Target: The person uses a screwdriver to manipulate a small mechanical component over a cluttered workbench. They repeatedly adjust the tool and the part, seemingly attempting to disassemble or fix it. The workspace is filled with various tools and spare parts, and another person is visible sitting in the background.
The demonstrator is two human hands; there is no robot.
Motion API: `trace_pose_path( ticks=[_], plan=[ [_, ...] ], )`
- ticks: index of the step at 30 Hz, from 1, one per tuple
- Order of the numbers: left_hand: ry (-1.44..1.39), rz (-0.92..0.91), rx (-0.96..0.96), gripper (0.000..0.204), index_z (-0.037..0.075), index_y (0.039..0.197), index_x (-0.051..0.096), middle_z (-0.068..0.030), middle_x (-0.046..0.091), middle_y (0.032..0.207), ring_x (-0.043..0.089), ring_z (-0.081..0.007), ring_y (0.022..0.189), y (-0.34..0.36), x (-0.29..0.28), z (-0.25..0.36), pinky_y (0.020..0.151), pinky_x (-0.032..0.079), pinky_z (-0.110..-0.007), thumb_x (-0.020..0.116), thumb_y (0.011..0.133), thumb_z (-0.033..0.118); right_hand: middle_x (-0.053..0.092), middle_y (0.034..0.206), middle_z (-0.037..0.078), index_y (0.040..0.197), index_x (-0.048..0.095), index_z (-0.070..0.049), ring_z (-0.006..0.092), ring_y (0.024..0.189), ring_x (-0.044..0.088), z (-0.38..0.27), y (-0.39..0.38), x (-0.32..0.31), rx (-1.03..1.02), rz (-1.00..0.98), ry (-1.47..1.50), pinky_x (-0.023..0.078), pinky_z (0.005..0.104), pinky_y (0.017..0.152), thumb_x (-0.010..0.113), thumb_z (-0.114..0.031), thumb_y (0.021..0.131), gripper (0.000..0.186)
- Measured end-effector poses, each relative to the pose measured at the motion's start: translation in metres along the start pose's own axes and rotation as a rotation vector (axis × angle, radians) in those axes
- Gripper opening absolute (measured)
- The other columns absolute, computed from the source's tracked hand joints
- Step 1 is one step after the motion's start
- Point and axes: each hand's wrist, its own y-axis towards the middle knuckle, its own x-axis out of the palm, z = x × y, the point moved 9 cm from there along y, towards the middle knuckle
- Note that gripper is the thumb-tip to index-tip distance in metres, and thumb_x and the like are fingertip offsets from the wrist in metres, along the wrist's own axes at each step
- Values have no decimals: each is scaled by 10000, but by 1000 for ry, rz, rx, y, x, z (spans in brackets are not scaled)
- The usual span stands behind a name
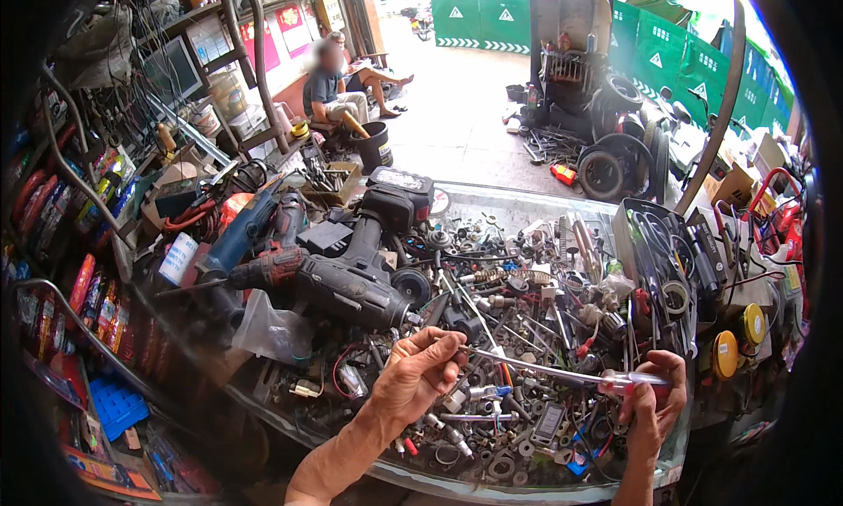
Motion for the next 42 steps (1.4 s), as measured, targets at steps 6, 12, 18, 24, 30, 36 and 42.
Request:
trace_pose_path(
  ticks=[6,12,18,24,30,36,42],
  plan=[
    [19,-3,-17,151,10,961,639,-101,662,773,605,-90,560,-2,3,-1,432,449,-199,629,875,134,513,569,2,929,523,-12,41,388,463,12,0,-16,80,74,-69,321,170,341,626,-438,846,447],
    [-6,-26,-5,152,7,953,646,-98,663,772,610,-91,565,-1,3,0,429,450,-197,634,872,135,533,615,31,926,533,2,61,396,470,2,0,1,-14,55,63,322,178,339,575,-468,869,475],
    [5,8,14,163,-6,963,637,-108,657,765,601,-90,552,-2,4,4,423,438,-190,619,880,133,533,655,40,918,540,3,56,434,471,30,0,-14,252,-28,-20,317,175,357,550,-447,893,451],
    [19,30,7,182,-28,971,613,-129,642,752,587,-89,540,-3,3,2,407,413,-181,591,897,136,529,774,52,1024,504,-6,54,471,450,14,1,-8,77,8,51,353,173,397,594,-314,881,352],
    [22,-6,-4,157,12,954,643,-97,660,760,604,-93,552,-3,4,0,426,453,-202,634,873,145,523,742,50,1039,491,-3,51,441,435,8,3,1,30,-20,170,331,176,378,595,-349,866,400],
    [15,15,9,176,-17,969,617,-125,641,752,580,-89,533,-3,4,3,415,426,-185,594,897,143,488,614,1,990,519,-3,39,377,385,33,1,-16,186,-1,38,281,181,330,548,-415,899,423],
    [2,-9,0,135,11,948,642,-105,654,757,603,-102,556,-3,4,1,421,451,-211,620,880,126,507,764,56,1063,482,18,54,410,419,18,2,-6,65,55,229,307,187,334,619,-372,847,466]
  ],
)
